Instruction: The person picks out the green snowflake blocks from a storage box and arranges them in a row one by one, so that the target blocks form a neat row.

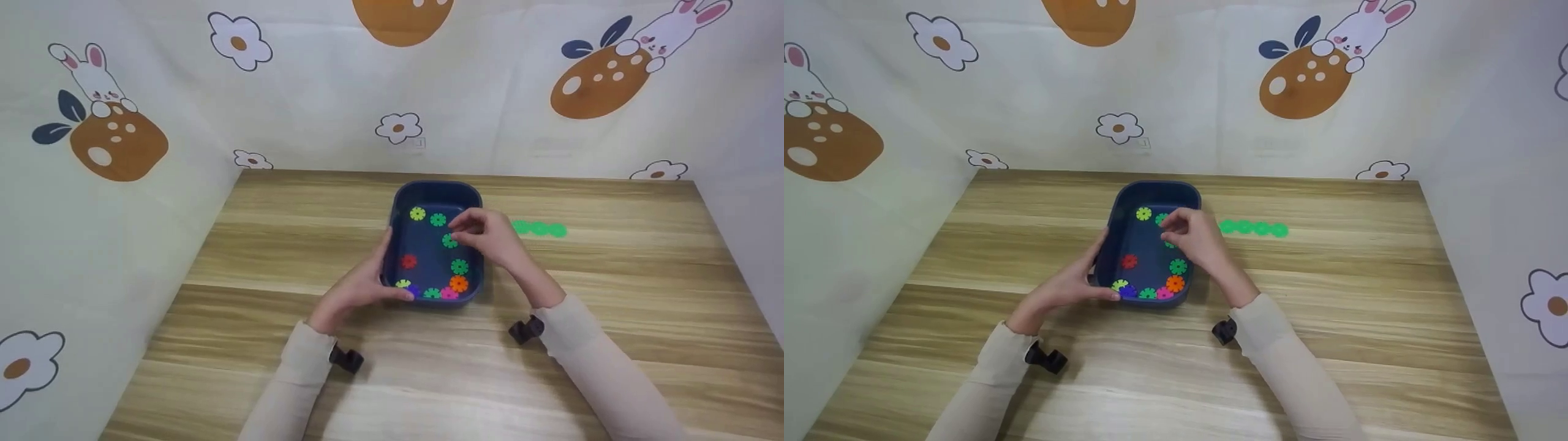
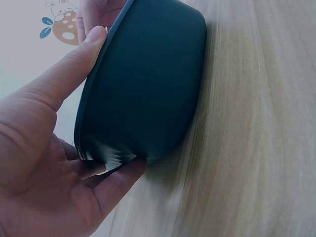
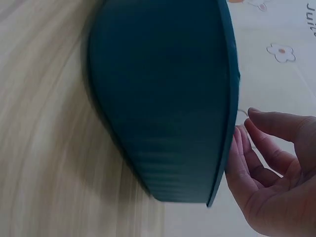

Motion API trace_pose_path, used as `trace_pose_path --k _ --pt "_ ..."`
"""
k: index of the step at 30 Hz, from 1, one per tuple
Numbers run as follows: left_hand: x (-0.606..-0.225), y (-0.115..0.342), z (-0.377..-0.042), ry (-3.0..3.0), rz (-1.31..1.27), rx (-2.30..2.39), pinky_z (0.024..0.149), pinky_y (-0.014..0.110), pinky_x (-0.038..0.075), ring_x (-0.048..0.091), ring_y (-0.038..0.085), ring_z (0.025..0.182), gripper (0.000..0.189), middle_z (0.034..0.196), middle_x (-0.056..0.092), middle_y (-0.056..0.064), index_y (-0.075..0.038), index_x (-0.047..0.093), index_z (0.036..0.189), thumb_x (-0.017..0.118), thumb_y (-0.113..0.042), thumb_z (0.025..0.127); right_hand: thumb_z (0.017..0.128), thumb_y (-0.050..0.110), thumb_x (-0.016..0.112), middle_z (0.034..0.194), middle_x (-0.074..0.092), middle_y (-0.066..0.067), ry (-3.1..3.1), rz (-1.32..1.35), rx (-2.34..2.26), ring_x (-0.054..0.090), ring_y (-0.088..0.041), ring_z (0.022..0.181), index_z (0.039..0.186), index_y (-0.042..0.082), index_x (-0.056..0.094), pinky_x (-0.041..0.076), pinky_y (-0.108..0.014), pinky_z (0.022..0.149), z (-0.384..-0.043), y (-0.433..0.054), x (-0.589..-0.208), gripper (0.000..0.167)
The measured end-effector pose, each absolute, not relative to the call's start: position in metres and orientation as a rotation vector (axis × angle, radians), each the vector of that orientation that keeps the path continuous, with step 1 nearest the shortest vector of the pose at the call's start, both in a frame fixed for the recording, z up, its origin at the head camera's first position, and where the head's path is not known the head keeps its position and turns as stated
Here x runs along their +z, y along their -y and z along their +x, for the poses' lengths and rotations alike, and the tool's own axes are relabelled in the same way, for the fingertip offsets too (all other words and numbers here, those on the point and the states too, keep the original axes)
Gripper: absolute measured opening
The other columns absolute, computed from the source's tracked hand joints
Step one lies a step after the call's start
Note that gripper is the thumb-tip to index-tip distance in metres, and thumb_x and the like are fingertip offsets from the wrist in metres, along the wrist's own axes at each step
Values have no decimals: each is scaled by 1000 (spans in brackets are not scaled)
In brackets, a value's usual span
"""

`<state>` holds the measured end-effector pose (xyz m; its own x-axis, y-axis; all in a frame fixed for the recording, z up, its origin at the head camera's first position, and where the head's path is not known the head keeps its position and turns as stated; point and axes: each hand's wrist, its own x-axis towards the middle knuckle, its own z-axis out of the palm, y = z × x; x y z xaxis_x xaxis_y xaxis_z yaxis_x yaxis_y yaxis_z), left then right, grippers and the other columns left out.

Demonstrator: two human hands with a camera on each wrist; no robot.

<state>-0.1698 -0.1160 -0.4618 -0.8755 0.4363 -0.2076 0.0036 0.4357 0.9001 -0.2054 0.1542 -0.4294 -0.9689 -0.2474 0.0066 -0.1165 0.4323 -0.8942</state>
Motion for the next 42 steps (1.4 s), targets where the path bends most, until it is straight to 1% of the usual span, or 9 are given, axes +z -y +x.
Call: trace_pose_path --k 6,12,15,20,24,27,34,37,42 --pt "-464 117 -172 -2332 474 1391 126 47 18 23 27 152 127 170 5 4 -25 -6 161 88 -24 76 88 6 73 101 73 -19 -2517 -459 -1539 69 -19 86 103 -1 72 56 -19 75 -202 -136 -433 16" --pt "-465 117 -173 -2331 507 1406 126 48 17 21 28 152 127 170 5 7 -23 -7 161 88 -22 76 89 8 73 102 74 -15 -2510 -525 -1393 69 -20 86 103 2 73 60 -33 81 -199 -125 -436 15" --pt "-465 117 -173 -2325 514 1416 126 48 17 21 27 152 127 170 5 7 -22 -7 161 88 -20 76 88 8 74 102 74 -14 -2485 -585 -1282 70 -20 86 103 2 73 60 -36 83 -198 -121 -436 16" --pt "-465 118 -172 -2338 505 1397 126 48 17 19 28 153 127 170 4 9 -22 -7 161 88 -21 77 85 6 75 100 75 -13 -2380 -685 -1040 69 -17 89 105 0 72 59 -35 83 -198 -116 -440 21" --pt "-465 117 -173 -2334 509 1398 126 47 17 19 28 153 128 170 4 9 -22 -8 161 88 -20 76 84 5 76 100 73 -9 -2332 -686 -832 65 -15 89 106 5 72 56 -32 83 -197 -111 -443 23" --pt "-464 117 -173 -2322 500 1405 126 46 17 18 26 154 128 170 4 7 -23 -8 161 88 -21 76 84 1 73 97 72 -6 -2328 -703 -723 62 -13 86 105 7 72 55 -29 80 -197 -108 -445 22" --pt "-463 117 -172 -2316 513 1404 126 46 18 21 28 152 128 170 5 9 -21 -8 161 88 -21 76 79 -6 66 83 68 -1 -2371 -767 -649 56 -10 74 93 7 74 48 -20 66 -196 -107 -451 21" --pt "-462 118 -172 -2320 509 1391 126 46 19 22 29 152 128 169 4 10 -20 -8 161 88 -22 76 77 -6 65 81 67 -1 -2400 -789 -645 55 -10 72 90 8 73 47 -20 64 -197 -107 -453 20" --pt "-464 117 -173 -2310 541 1412 126 48 18 21 29 152 126 170 3 10 -20 -8 161 87 -18 77 79 -4 69 82 69 -5 -2412 -782 -735 57 -10 71 86 8 70 50 -22 66 -197 -107 -456 15"
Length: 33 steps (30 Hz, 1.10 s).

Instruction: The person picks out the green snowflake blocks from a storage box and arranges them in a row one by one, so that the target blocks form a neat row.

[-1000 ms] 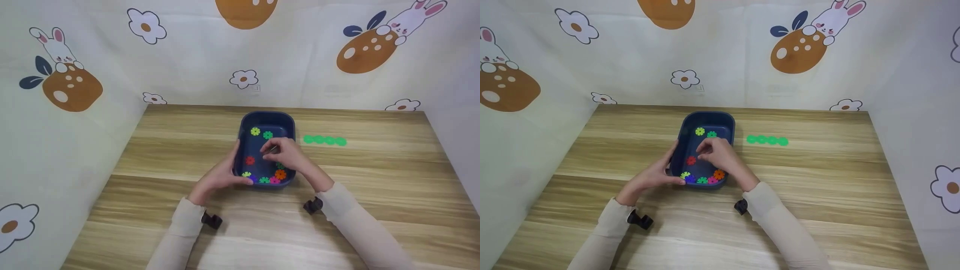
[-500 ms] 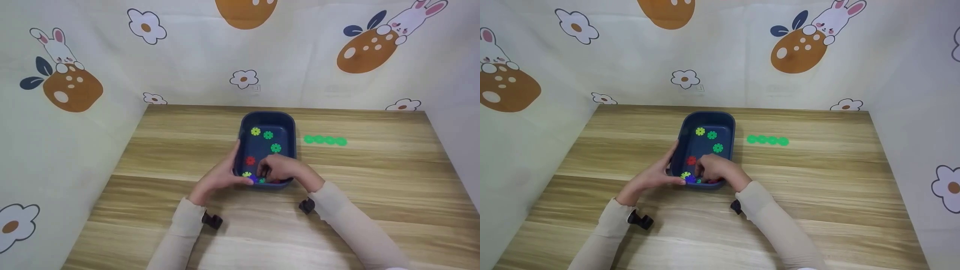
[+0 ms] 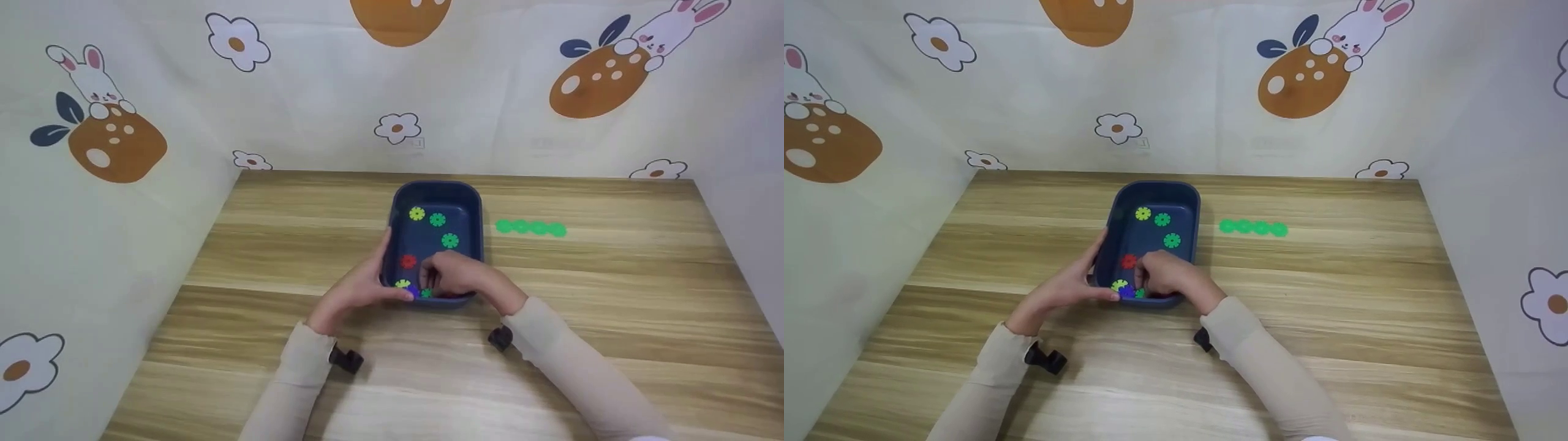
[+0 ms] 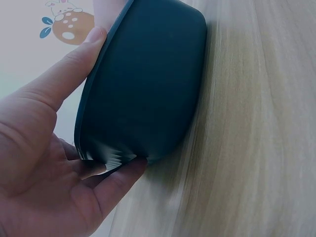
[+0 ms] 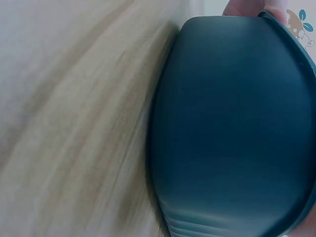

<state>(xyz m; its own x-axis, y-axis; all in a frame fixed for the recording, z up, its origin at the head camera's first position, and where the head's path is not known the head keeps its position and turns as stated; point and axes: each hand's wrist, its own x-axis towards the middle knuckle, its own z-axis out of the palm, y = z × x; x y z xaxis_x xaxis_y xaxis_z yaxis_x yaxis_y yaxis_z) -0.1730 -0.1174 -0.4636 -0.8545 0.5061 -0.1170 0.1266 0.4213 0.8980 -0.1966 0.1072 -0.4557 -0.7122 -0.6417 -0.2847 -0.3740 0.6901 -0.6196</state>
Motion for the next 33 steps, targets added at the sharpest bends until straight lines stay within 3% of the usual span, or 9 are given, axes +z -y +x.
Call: trace_pose_path --k 9,16,33 --pt "-463 117 -172 -2291 492 1430 126 46 18 21 27 153 126 170 4 8 -24 -8 161 87 -19 77 84 6 76 79 68 1 -2386 -713 -893 57 -9 71 82 11 70 48 -23 67 -196 -107 -456 8" --pt "-463 118 -173 -2305 508 1418 126 47 17 16 28 154 125 170 1 9 -21 -8 161 86 -21 78 87 8 75 81 73 -1 -2431 -618 -1018 61 -8 72 84 11 72 51 -23 69 -193 -106 -454 5" --pt "-463 117 -173 -2309 513 1414 126 47 18 22 27 153 126 170 4 8 -21 -7 161 87 -19 77 86 14 78 84 75 -4 -2583 -597 -1170 63 -10 72 86 10 74 55 -27 71 -196 -114 -441 5"
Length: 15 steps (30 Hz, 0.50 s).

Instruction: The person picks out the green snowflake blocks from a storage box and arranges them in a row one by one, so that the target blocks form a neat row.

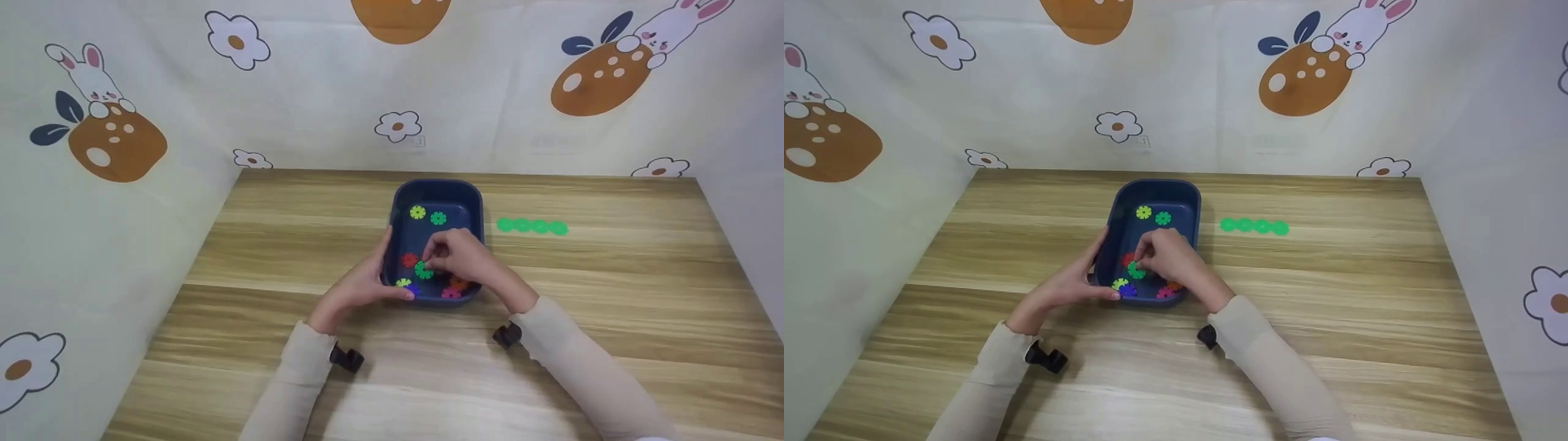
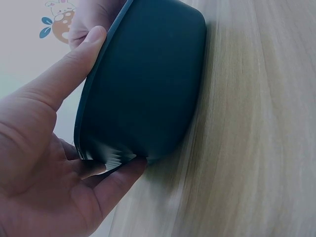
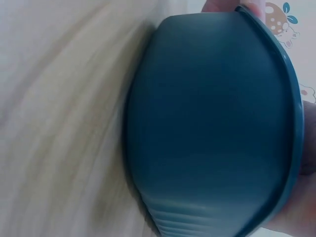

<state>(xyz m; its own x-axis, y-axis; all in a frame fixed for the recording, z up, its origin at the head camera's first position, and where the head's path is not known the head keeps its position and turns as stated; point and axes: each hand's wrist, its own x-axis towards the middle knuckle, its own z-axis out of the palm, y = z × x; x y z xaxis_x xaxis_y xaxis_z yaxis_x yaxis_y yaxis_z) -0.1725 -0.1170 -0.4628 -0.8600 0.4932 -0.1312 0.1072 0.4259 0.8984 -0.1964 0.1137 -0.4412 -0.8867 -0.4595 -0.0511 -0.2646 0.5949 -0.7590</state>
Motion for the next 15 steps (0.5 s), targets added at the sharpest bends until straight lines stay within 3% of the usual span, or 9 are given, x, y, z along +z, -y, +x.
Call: trace_pose_path --k 7,15 --pt "-463 117 -172 -2318 477 1410 127 46 15 17 25 154 127 170 4 8 -22 -6 161 88 -19 76 87 12 77 83 74 -8 -2584 -560 -1235 63 -9 66 88 7 73 55 -25 65 -200 -120 -435 6" --pt "-462 117 -171 -2304 459 1429 127 45 16 19 23 153 128 170 5 4 -26 -5 161 89 -21 75 89 10 74 88 74 -11 -2557 -519 -1306 67 -15 70 92 4 73 59 -27 67 -204 -132 -424 6"
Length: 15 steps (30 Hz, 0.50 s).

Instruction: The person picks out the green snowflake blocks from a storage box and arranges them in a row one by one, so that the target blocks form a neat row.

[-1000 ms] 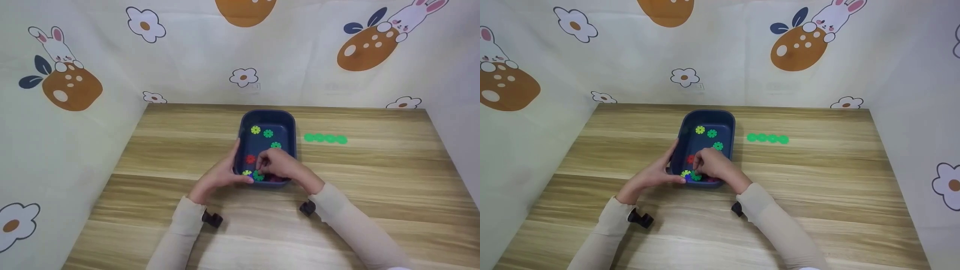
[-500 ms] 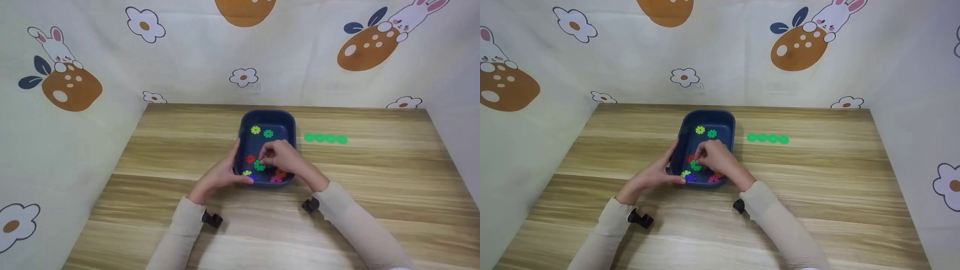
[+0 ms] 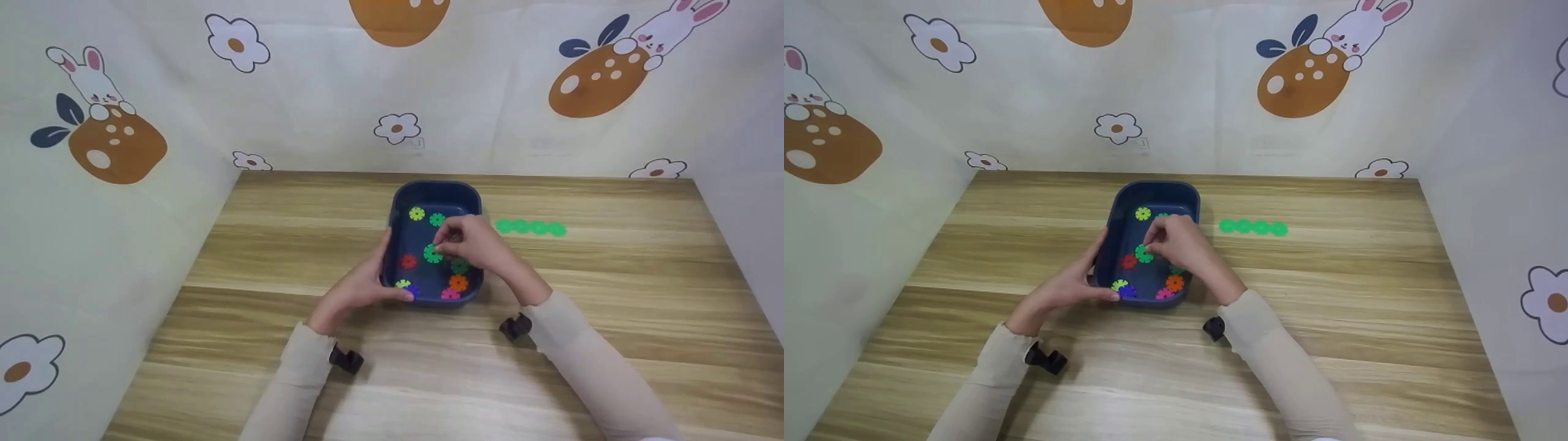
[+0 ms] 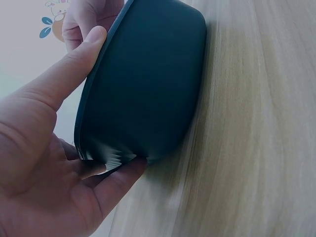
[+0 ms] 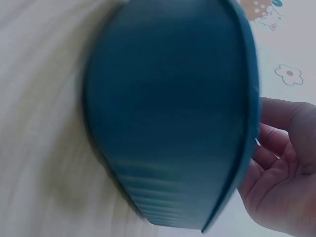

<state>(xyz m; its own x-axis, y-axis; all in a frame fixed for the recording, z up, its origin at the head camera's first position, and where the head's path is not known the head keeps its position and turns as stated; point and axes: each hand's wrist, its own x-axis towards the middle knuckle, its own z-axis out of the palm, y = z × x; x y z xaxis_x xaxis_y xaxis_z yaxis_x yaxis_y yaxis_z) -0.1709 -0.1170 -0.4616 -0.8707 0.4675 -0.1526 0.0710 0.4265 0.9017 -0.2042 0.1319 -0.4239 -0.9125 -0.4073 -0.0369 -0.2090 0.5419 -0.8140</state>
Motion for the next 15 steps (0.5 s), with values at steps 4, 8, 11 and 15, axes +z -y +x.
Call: trace_pose_path --k 4,8,11,15 --pt "-462 117 -171 -2285 449 1443 127 45 18 22 23 152 127 170 7 3 -28 -6 161 88 -21 75 90 10 73 88 73 -12 -2542 -486 -1359 68 -18 73 93 4 72 59 -28 68 -206 -139 -418 7" --pt "-463 117 -171 -2282 447 1444 126 46 18 23 24 151 127 170 7 3 -29 -6 161 88 -22 76 91 10 72 89 72 -12 -2528 -444 -1407 68 -22 78 94 4 72 61 -36 73 -207 -146 -416 7" --pt "-463 117 -171 -2289 444 1433 127 46 17 22 24 152 128 170 6 2 -30 -7 161 89 -23 75 92 11 71 90 71 -11 -2532 -404 -1431 68 -20 78 95 4 71 61 -37 75 -208 -150 -415 7" --pt "-464 117 -172 -2297 445 1429 127 46 16 19 23 153 129 170 4 1 -30 -7 160 89 -23 75 92 10 71 91 72 -12 -2567 -368 -1446 68 -19 78 97 3 71 61 -30 73 -211 -155 -414 8"
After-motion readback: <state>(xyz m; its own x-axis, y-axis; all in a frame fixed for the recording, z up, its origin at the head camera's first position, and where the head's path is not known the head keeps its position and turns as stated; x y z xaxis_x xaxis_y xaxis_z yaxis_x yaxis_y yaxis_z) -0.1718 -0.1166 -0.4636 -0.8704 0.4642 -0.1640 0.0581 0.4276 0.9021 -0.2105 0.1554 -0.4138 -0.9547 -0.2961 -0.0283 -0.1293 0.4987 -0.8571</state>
